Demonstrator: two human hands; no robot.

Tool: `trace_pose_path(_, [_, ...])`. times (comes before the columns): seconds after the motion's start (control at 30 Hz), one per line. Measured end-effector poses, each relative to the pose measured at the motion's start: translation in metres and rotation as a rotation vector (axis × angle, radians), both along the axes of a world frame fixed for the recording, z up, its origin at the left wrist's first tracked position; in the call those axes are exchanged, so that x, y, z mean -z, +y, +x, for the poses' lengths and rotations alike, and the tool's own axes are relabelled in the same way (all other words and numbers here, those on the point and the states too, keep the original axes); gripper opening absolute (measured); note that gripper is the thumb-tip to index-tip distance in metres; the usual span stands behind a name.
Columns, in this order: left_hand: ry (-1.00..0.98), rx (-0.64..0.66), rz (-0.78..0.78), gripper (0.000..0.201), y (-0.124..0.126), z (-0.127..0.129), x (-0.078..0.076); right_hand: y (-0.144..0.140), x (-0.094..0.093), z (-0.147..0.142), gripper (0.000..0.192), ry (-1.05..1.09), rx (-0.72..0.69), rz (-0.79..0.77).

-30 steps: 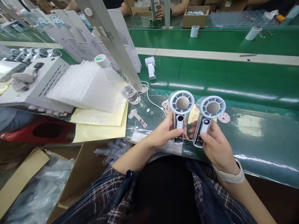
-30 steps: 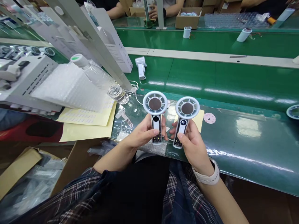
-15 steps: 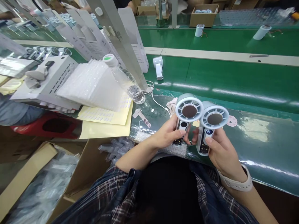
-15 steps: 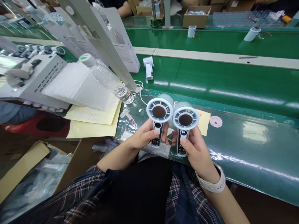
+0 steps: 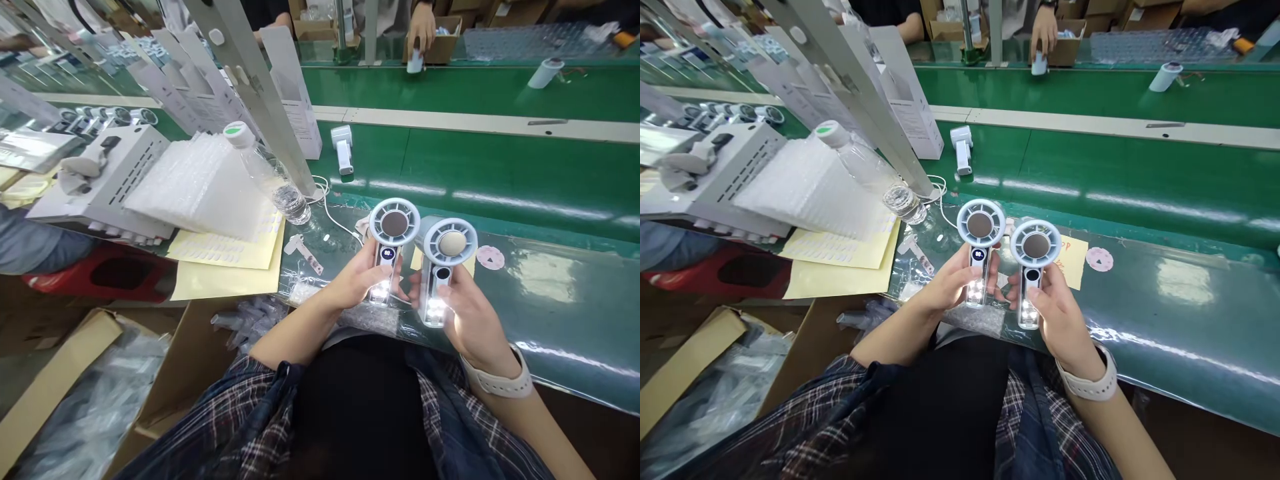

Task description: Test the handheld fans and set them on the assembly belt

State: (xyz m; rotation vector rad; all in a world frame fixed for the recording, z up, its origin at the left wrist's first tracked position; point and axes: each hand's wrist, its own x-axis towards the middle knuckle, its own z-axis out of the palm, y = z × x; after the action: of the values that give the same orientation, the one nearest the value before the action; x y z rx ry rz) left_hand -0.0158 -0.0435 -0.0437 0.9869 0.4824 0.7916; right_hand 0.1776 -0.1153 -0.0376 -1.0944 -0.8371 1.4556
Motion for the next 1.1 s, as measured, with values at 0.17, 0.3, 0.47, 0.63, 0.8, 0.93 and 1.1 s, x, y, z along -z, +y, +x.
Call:
trace_pose_path(0.17, [0.011, 0.026, 0.051, 0.055, 0.000, 0.002, -0.001, -0.001, 0.003, 0.003, 0.038, -0.061, -0.007, 0.038])
trace_pose_path(0.3, [0.063, -0.081, 0.010, 0.056, 0.003, 0.001, 0.003, -0.001, 0.006, 0.006, 0.039, -0.070, 0.063, 0.019])
trace_pose_path(0.47, [0.066, -0.045, -0.015, 0.064, 0.000, -0.001, 0.005, 0.000, 0.002, 0.006, 0.029, -0.012, 0.062, -0.033])
trace_pose_path(0.63, [0.051, -0.055, 0.040, 0.057, 0.000, -0.001, 0.009, 0.000, -0.003, 0.005, 0.032, 0.076, 0.072, -0.061])
trace_pose_path(0.8, [0.116, -0.078, 0.079, 0.051, 0.001, -0.001, 0.011, 0.001, -0.007, 0.003, 0.037, 0.088, 0.094, -0.044])
trace_pose_path(0.93, [0.124, -0.049, 0.053, 0.052, 0.000, 0.000, 0.007, 0.001, -0.008, 0.003, 0.043, 0.101, 0.117, -0.057])
trace_pose_path(1.1, [0.108, -0.096, 0.040, 0.054, -0.001, 0.002, 0.009, -0.001, -0.004, 0.005, 0.048, 0.117, 0.127, -0.103])
